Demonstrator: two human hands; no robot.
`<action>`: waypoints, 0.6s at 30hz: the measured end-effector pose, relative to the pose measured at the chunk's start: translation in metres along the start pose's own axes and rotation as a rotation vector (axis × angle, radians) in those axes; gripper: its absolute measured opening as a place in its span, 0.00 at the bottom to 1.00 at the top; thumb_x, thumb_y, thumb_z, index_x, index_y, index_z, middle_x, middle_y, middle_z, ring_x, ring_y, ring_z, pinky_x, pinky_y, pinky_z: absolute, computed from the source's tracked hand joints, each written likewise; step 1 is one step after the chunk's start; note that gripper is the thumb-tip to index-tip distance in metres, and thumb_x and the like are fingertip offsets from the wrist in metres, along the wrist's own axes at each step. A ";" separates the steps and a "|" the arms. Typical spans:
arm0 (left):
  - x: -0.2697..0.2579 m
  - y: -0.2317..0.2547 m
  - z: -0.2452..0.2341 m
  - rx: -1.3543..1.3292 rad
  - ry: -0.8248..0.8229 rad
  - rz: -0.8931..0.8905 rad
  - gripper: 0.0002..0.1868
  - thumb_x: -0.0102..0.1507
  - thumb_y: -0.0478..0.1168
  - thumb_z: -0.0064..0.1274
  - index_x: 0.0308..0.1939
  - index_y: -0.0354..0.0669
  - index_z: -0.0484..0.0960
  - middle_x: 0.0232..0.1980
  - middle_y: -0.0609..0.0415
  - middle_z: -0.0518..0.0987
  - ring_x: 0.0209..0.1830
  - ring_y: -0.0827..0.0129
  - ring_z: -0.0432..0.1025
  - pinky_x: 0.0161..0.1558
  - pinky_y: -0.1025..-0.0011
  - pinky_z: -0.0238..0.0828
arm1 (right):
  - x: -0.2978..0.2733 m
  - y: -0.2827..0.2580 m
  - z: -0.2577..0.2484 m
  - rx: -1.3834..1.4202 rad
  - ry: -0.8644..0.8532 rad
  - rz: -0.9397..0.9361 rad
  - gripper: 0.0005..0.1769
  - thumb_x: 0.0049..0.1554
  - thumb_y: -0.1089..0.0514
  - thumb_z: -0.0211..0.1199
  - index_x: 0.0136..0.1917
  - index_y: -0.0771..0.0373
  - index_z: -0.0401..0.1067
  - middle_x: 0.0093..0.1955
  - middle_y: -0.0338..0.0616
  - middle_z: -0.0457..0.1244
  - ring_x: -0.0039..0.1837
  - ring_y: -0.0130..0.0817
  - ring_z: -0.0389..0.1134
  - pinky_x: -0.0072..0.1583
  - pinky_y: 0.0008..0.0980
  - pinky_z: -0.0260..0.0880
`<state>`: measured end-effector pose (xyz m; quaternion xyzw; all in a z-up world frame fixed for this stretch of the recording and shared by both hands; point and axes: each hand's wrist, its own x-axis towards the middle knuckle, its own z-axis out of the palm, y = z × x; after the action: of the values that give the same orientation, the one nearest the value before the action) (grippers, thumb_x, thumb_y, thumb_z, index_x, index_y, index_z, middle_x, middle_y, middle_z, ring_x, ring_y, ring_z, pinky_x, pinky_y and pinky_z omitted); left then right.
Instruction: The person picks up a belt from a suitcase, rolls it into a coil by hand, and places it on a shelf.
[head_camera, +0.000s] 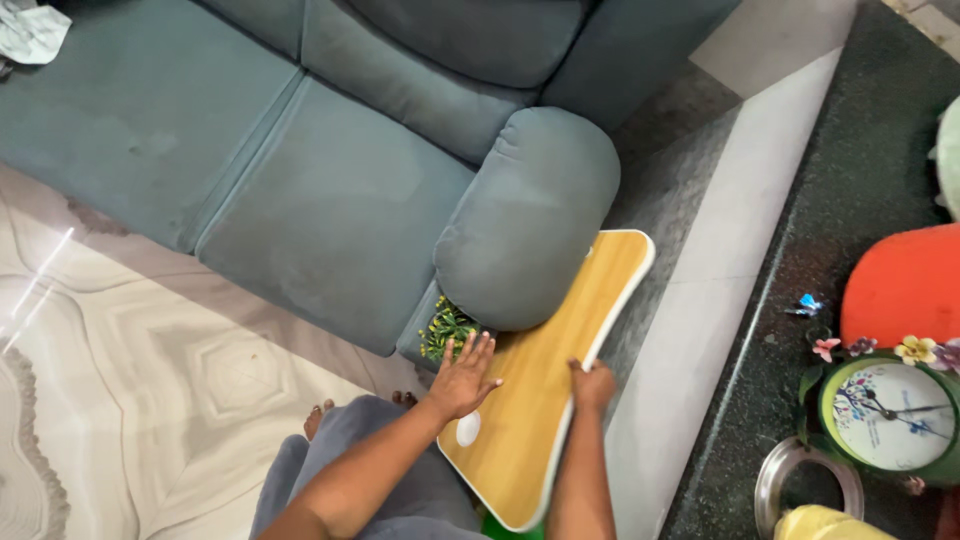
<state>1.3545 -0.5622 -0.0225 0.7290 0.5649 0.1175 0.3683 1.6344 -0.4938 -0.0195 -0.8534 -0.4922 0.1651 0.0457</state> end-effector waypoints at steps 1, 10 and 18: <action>0.001 0.002 0.001 0.004 0.001 0.006 0.43 0.70 0.62 0.37 0.79 0.37 0.47 0.83 0.45 0.46 0.84 0.50 0.37 0.75 0.42 0.22 | -0.006 -0.004 0.004 0.005 0.005 0.002 0.27 0.48 0.38 0.76 0.49 0.62 0.81 0.45 0.59 0.71 0.49 0.55 0.74 0.52 0.47 0.73; -0.010 0.002 -0.005 -0.010 -0.079 0.055 0.42 0.70 0.62 0.35 0.80 0.40 0.46 0.84 0.46 0.45 0.84 0.51 0.35 0.76 0.43 0.22 | -0.062 -0.011 -0.031 0.038 0.246 0.019 0.18 0.48 0.46 0.74 0.44 0.62 0.79 0.43 0.57 0.71 0.48 0.58 0.73 0.52 0.51 0.72; -0.035 0.003 -0.020 -0.153 -0.059 0.139 0.44 0.70 0.63 0.33 0.81 0.40 0.43 0.85 0.46 0.42 0.85 0.50 0.32 0.76 0.40 0.19 | -0.194 -0.111 -0.175 0.006 0.510 -0.169 0.15 0.49 0.51 0.73 0.39 0.65 0.76 0.42 0.59 0.68 0.45 0.60 0.70 0.50 0.52 0.69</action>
<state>1.3336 -0.5861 0.0019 0.7394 0.4912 0.1642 0.4301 1.5104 -0.5877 0.2179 -0.8231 -0.5340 -0.0582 0.1843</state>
